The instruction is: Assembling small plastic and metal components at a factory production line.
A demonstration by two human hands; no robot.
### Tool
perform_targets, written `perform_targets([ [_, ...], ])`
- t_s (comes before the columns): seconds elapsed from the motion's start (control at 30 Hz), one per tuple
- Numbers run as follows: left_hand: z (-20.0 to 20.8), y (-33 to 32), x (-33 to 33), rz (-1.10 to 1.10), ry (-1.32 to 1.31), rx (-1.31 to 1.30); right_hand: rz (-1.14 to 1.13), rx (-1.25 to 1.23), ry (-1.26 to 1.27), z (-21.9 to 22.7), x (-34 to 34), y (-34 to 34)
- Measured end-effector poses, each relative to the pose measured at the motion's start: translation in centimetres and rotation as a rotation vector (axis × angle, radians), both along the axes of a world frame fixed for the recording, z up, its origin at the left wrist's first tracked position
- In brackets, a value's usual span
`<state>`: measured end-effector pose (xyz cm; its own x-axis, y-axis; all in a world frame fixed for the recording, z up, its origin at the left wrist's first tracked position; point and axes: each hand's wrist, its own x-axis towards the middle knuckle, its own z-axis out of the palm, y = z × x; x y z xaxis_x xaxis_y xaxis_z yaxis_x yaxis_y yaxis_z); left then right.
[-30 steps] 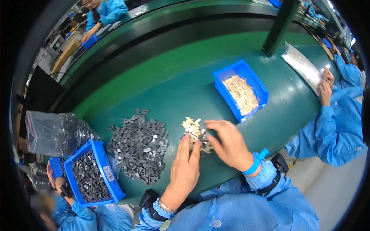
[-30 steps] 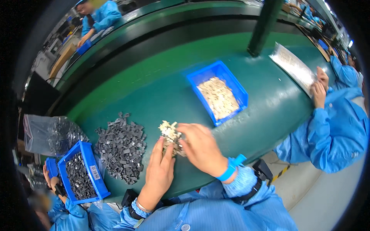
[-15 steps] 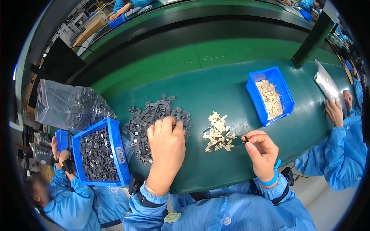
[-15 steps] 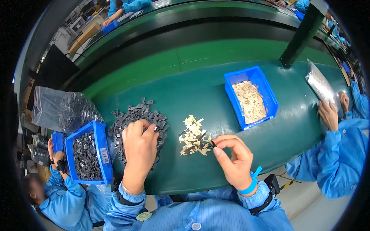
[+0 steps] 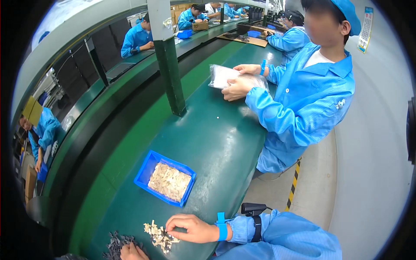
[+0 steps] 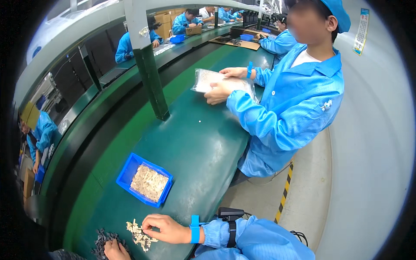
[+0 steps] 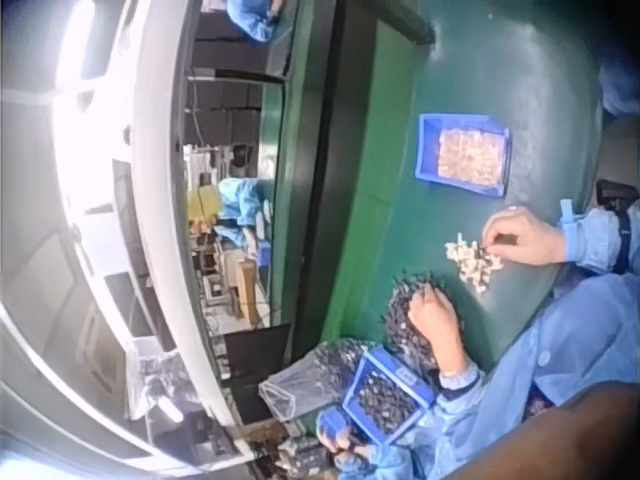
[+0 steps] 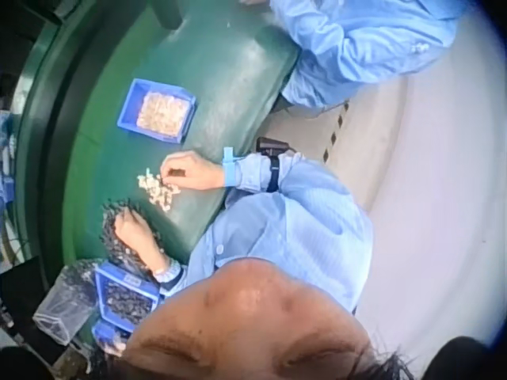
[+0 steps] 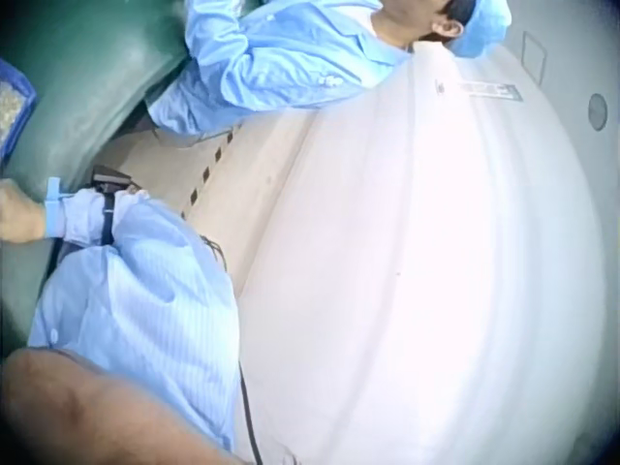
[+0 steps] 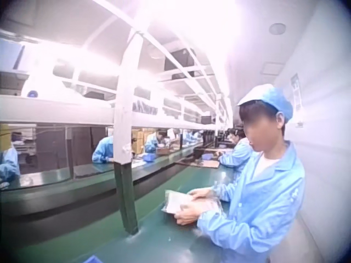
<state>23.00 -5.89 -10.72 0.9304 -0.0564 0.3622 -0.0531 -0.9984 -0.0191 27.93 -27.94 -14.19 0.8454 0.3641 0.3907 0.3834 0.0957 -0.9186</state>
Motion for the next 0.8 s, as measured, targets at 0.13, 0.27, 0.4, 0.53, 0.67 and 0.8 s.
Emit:
perform_targets([
  [0.13, 0.0, 0.2, 0.0, 0.030, -0.027, 0.015, 0.007, -0.001, -0.023, -0.2, 0.4, 0.6],
  [0.27, 0.3, 0.4, 0.0, 0.038, -0.069, -0.033, 0.016, -0.009, -0.040, -1.0, 0.6, 0.9],
  [0.4, 0.5, 0.8, 0.1, 0.057, -0.069, -0.106, -0.006, 0.011, -0.091, -0.9, 0.8, 1.0],
  [0.53, 0.4, 1.5, 0.2, 0.048, -0.180, -0.323, 0.009, 0.012, -0.089, -0.2, 1.1, 0.7],
  [0.67, 1.3, 1.6, -0.7, 0.122, -0.202, -0.530, 0.020, -0.063, -0.100, -0.2, 0.9, 0.5],
  [0.8, 1.2, 2.4, -1.2, 0.234, -0.241, -0.553, -0.053, -0.064, -0.052, 0.7, -0.1, 0.8],
])
